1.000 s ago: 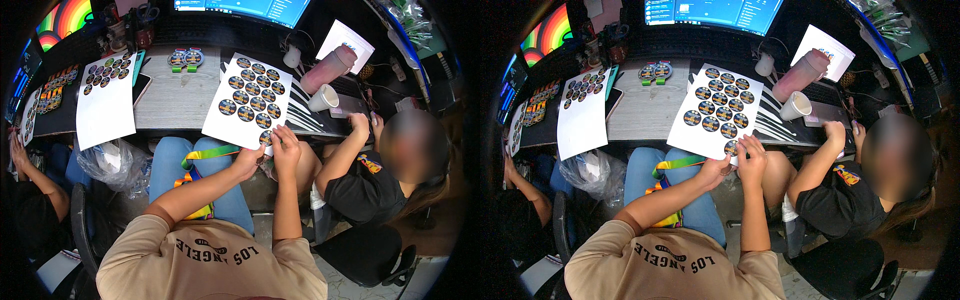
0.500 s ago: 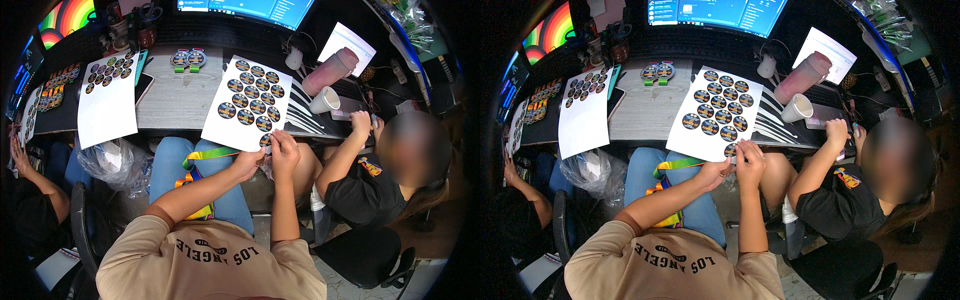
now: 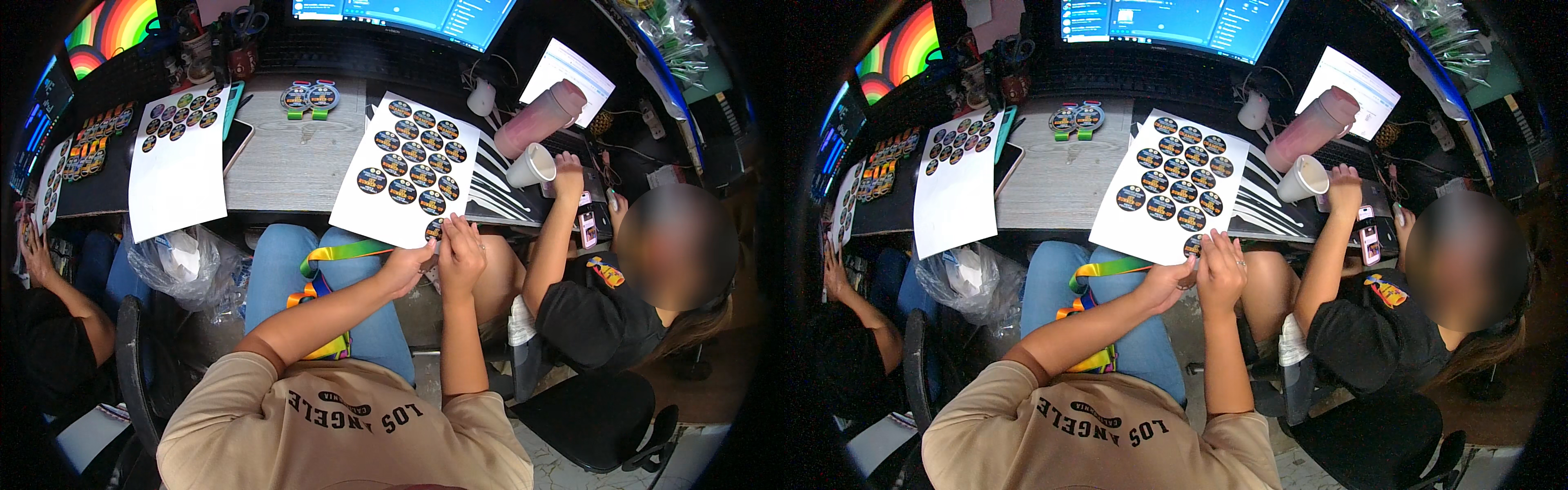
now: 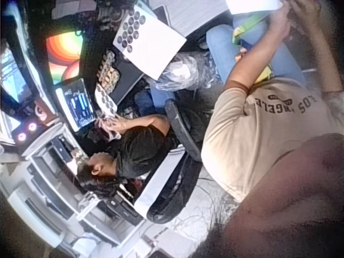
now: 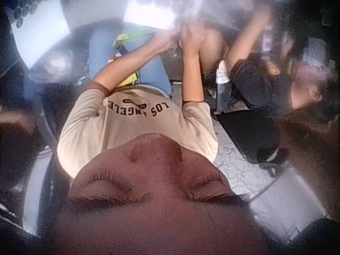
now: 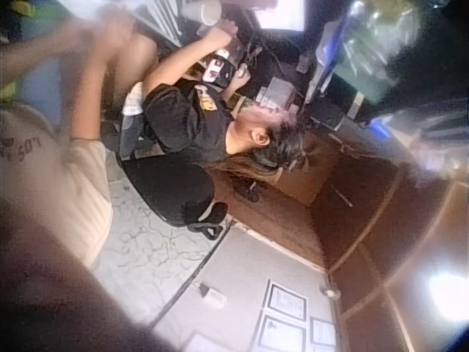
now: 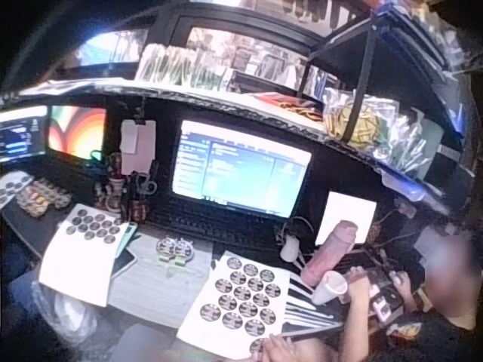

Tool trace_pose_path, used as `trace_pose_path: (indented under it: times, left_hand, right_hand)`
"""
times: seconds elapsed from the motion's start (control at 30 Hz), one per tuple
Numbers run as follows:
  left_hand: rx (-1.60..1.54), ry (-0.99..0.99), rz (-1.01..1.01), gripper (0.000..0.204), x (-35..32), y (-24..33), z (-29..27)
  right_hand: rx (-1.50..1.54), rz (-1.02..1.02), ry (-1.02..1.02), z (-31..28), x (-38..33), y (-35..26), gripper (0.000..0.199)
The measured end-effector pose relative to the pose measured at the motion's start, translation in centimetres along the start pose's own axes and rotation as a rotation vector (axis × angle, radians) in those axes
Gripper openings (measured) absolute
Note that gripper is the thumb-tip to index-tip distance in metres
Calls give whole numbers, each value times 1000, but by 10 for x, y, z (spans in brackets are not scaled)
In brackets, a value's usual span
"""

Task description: The person peels circular stickers from a sheet and wraps a rainbow ribbon around each sticker to form small keychains. They place the finished keychains on the desk. Another person at the same desk performs a similar task in the background.

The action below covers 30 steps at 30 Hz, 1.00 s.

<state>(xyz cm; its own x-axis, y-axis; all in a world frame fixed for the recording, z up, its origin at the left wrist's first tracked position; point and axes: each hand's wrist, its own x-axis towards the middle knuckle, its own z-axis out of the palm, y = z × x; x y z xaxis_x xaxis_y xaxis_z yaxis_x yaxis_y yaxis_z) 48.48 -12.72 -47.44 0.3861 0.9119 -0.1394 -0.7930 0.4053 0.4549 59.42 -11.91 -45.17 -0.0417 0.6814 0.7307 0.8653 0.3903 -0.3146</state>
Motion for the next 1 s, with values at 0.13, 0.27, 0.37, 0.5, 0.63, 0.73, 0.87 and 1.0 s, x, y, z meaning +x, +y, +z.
trace_pose_path:
  times: [0.13, 0.27, 0.37, 0.5, 0.63, 0.73, 0.87, 1.0]
  left_hand:
    - [-2, -17, -21, 34, 2, -5, -8]
    - [33, -58, -66, 35, 8, -8, -22]
    - [52, -127, -75, 34, 8, -8, -25]
    - [-97, -119, -36, 41, 5, -7, -14]
    - [-214, -162, -63, 44, 6, 2, -8]
    - [-213, -121, -109, 47, 8, 7, -8]
    - [-218, -82, -118, 47, 9, 6, -8]
    - [-194, -100, -75, 51, 10, 2, -7]
  right_hand:
    - [28, 20, 9, 0, -2, -2, 16]
    - [107, 97, 4, 0, -3, -4, 11]
    - [151, 184, -39, 1, -6, -2, 10]
    - [346, 315, -95, 2, -10, 5, 9]
    - [684, 540, -132, -1, -9, 13, 10]
    - [704, 514, -177, -6, -6, 12, 12]
    - [333, 248, -164, -14, -2, -1, 18]
    - [26, 90, -65, -18, -3, -17, 22]
